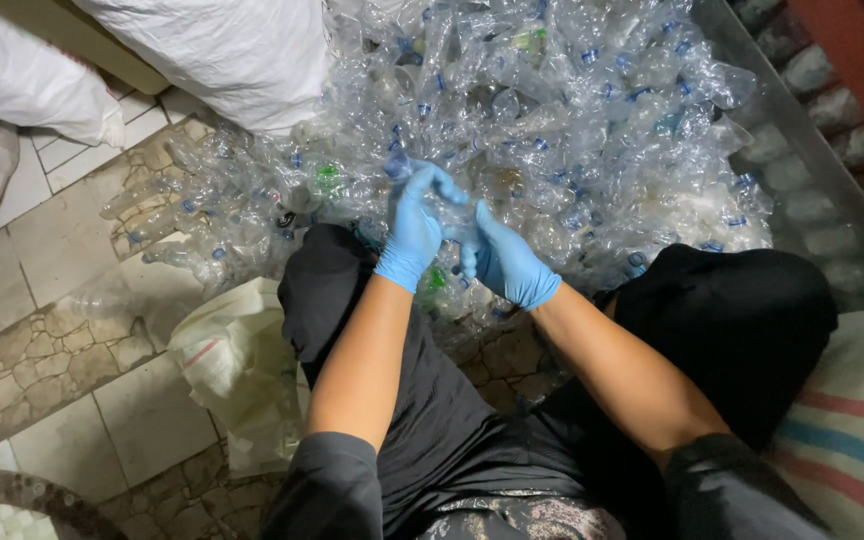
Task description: The person sits on the floor and sorts through a large pile of empty plastic water bottles. They pick up individual bottles, crush them by hand, and place them into a large white sack.
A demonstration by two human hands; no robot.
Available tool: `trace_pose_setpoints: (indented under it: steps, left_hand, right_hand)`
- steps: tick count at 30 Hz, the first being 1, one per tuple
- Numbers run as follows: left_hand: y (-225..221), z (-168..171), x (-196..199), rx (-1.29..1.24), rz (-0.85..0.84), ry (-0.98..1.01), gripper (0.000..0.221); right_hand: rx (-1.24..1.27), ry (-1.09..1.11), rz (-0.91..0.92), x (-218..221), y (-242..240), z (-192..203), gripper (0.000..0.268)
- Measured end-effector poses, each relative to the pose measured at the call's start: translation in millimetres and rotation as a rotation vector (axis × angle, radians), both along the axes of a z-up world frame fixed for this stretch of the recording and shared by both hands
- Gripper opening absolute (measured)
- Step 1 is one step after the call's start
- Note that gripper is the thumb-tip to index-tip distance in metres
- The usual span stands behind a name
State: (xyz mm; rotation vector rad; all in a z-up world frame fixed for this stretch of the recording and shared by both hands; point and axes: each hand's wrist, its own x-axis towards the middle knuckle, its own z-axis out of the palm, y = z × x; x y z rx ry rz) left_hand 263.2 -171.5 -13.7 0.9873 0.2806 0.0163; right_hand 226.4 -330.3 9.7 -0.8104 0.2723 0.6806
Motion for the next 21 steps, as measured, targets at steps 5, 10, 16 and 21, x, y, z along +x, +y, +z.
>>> trace_pose_setpoints:
  steps: [5, 10, 16, 21]
  left_hand:
    - [6, 21, -2, -0.139, 0.353, 0.057, 0.031]
    - [5, 34, -6, -0.171, 0.412, 0.086, 0.031]
    - [3, 8, -7, -0.198, 0.267, 0.177, 0.033]
    - [-8, 10, -14, -0.151, 0.196, 0.189, 0.038]
  right_hand:
    - [-0.35, -0.822, 0.06, -11, 7, -26, 0.048]
    - [-1.13, -1.749, -0.217, 5, -12, -30, 0.072]
    - [-1.369, -1.948, -0.068, 19, -24, -63, 0.063]
    - [-1.293, -1.752, -0.091, 18, -23, -54, 0.048]
